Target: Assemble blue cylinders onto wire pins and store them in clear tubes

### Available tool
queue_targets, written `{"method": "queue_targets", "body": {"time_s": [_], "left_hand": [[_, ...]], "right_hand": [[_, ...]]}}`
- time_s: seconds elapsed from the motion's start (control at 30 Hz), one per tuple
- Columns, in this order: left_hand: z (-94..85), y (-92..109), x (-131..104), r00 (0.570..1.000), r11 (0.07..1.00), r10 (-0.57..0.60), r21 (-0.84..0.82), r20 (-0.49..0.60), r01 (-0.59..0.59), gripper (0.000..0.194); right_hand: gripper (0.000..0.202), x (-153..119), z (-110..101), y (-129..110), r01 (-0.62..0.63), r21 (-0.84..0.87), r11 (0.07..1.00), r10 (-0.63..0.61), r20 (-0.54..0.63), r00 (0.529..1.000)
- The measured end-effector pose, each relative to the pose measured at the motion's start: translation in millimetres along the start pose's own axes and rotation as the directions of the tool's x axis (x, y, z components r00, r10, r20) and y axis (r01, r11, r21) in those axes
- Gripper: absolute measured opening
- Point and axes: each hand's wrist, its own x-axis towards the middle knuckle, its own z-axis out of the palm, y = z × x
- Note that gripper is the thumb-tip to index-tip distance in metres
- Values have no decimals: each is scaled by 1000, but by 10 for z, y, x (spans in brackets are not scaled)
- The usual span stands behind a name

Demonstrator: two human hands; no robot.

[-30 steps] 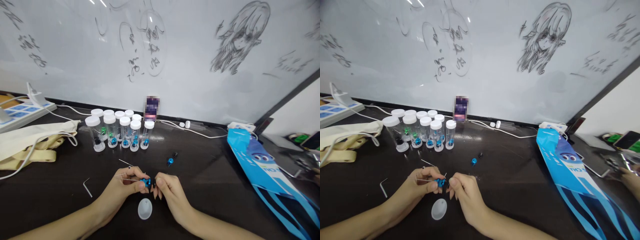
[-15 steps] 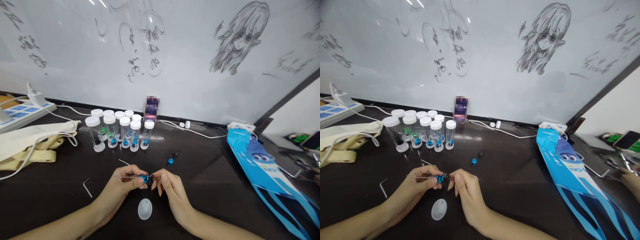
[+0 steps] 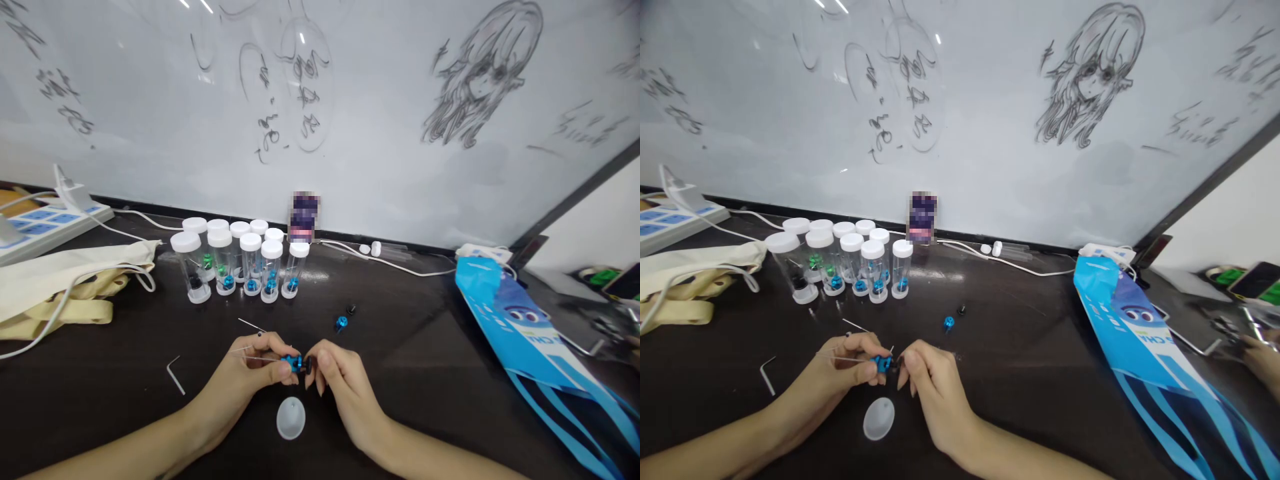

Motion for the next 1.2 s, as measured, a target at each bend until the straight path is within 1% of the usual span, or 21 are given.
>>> {"method": "queue_targets", "body": {"time_s": [0.1,0.27,0.33,0.5,0.67,0.83,0.97,1.03,1.13,1.2], "left_hand": [[-4,-12,0,1000,1000,-2,12,18,2,11],[-10,1,-14,1000,999,6,35,-3,-6,10],[-8,8,-22,1000,999,10,33,-9,-10,10],[3,19,-21,1000,1000,7,27,-13,-7,12],[2,25,1,1000,1000,7,27,-3,-7,11],[13,29,-22,1000,999,-16,30,18,16,12],[23,28,-34,999,999,-19,43,29,17,12],[22,28,-26,1000,999,-12,36,15,12,12],[16,32,-11,999,1000,0,14,-35,1,9],[10,32,-9,999,1000,1,11,-52,0,8]], "right_hand": [[45,1,-6,-1,-4,-60,998,5,20,1000],[23,1,-1,17,-23,-37,999,22,-33,999],[18,2,5,24,-29,-25,999,28,-45,999],[23,11,10,25,-34,-29,999,34,-16,999],[20,11,9,29,-17,-64,998,14,-43,999],[45,-5,6,56,1,-76,997,2,47,999],[55,-1,4,54,15,-55,998,-12,56,998],[54,0,5,40,12,-34,999,-10,38,999],[39,-6,10,17,-19,2,1000,19,3,1000],[30,-11,12,9,-34,-7,999,34,-7,999]]}}
